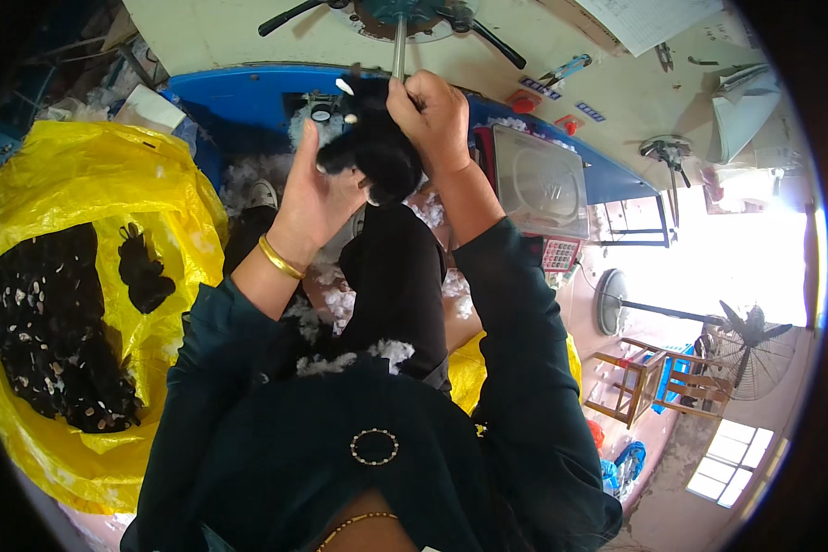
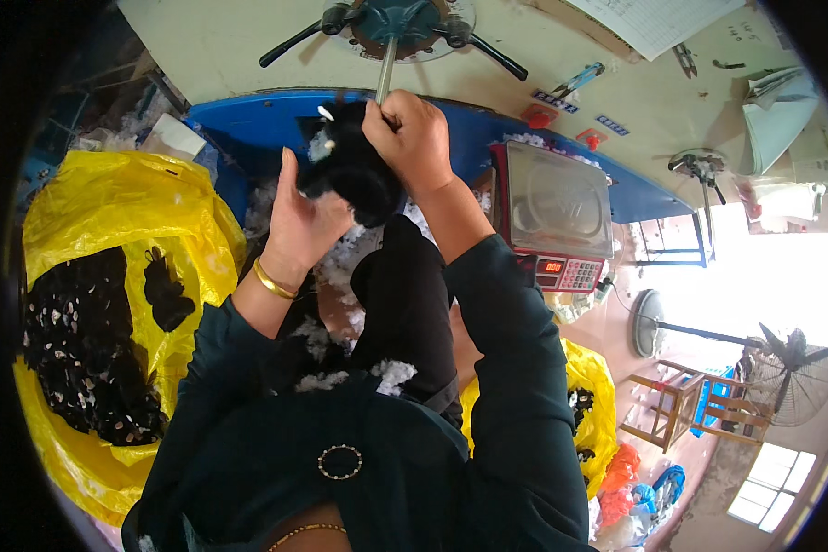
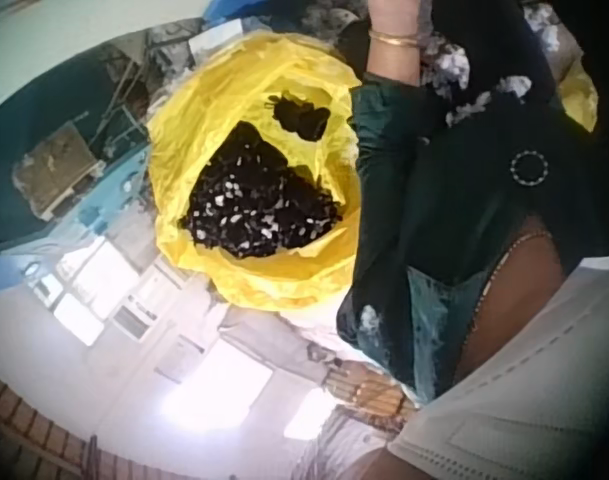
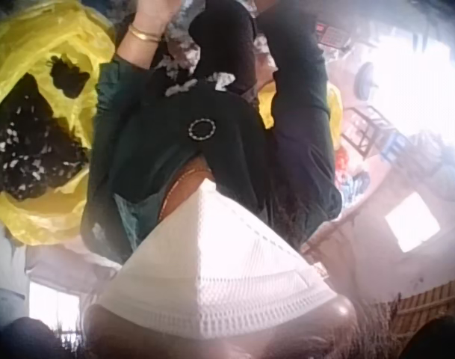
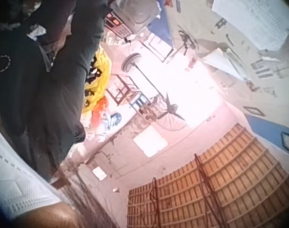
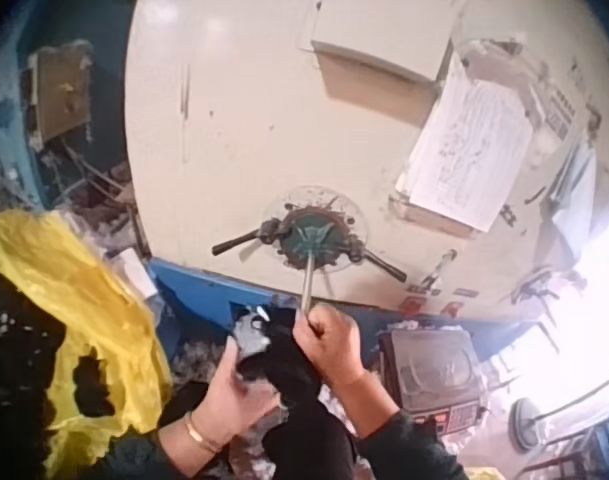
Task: The person repeatedly stuffs white cotton-like material into small black plush toys, then places each stuffed toy onto a digital scale. The person handles the toys one at a time, using both hands to pack the material inside.
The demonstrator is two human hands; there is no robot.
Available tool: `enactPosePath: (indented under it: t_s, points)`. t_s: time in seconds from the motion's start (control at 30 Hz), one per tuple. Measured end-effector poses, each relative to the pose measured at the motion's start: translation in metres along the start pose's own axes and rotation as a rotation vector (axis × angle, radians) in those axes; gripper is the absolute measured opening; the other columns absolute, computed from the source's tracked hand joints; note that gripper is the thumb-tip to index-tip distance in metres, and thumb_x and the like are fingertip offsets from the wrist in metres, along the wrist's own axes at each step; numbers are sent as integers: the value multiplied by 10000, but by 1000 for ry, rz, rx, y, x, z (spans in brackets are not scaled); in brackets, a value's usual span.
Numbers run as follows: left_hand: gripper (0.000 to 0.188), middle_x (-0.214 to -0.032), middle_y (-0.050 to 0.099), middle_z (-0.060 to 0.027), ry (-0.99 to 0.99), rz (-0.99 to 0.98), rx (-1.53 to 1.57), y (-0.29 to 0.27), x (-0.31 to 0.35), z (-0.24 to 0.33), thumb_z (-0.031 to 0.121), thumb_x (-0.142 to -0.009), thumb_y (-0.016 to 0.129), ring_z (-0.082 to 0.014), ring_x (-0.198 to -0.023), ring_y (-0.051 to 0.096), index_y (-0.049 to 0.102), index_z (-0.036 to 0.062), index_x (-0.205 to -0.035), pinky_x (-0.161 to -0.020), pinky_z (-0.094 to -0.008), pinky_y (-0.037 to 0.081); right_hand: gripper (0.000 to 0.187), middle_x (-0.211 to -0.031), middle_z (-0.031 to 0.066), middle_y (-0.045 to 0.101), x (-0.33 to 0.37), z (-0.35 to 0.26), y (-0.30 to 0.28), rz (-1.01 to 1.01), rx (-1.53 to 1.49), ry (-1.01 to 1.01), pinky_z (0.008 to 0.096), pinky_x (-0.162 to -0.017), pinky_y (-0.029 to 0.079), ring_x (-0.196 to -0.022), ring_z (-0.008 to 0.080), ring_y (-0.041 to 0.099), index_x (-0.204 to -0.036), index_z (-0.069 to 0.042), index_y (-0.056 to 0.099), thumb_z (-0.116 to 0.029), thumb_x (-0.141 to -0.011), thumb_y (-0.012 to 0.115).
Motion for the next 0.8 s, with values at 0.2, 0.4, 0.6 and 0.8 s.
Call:
enactPosePath:
  t_s: [0.2,0.4,0.6,0.8]
  points:
    - [133,-945,576,-57,426,-20,-794,-13,-15,1,94,-826,702,-191,-873,557,577,61,-858,-789,-302,453,272,-572,114,437,10,10,-3,11,-125,16,347,-473,355,-494,277,416,-667,-47,470,-111,-803,696]
    - [190,-983,526,-164,1123,-42,-1663,9,-49,30,-6,-668,649,-371,-929,511,483,13,-758,-799,-388,436,195,-635,173,527,-16,32,13,134,-116,-93,403,-527,414,-590,381,523,-732,-24,500,-110,-836,641]
    - [206,-999,496,-117,827,-106,-1341,-2,-19,13,-69,-678,604,-242,-841,497,499,0,-840,-705,-259,426,263,-592,171,450,10,-1,-2,45,-77,-84,397,-475,356,-536,377,471,-657,-48,436,-33,-791,662]
    - [275,-1009,508,-125,851,-75,-1498,8,-37,35,-42,-671,745,-250,-867,521,489,8,-757,-710,-287,445,278,-590,179,461,-17,7,7,88,-14,-89,409,-468,350,-535,388,462,-645,-25,424,-55,-803,651]
Point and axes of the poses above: each hand's wrist, its own x-axis away from the middle knuckle, its own y-axis out of the palm, z = x × y, the point moved 4 cm from there along -x, towards the middle knuckle
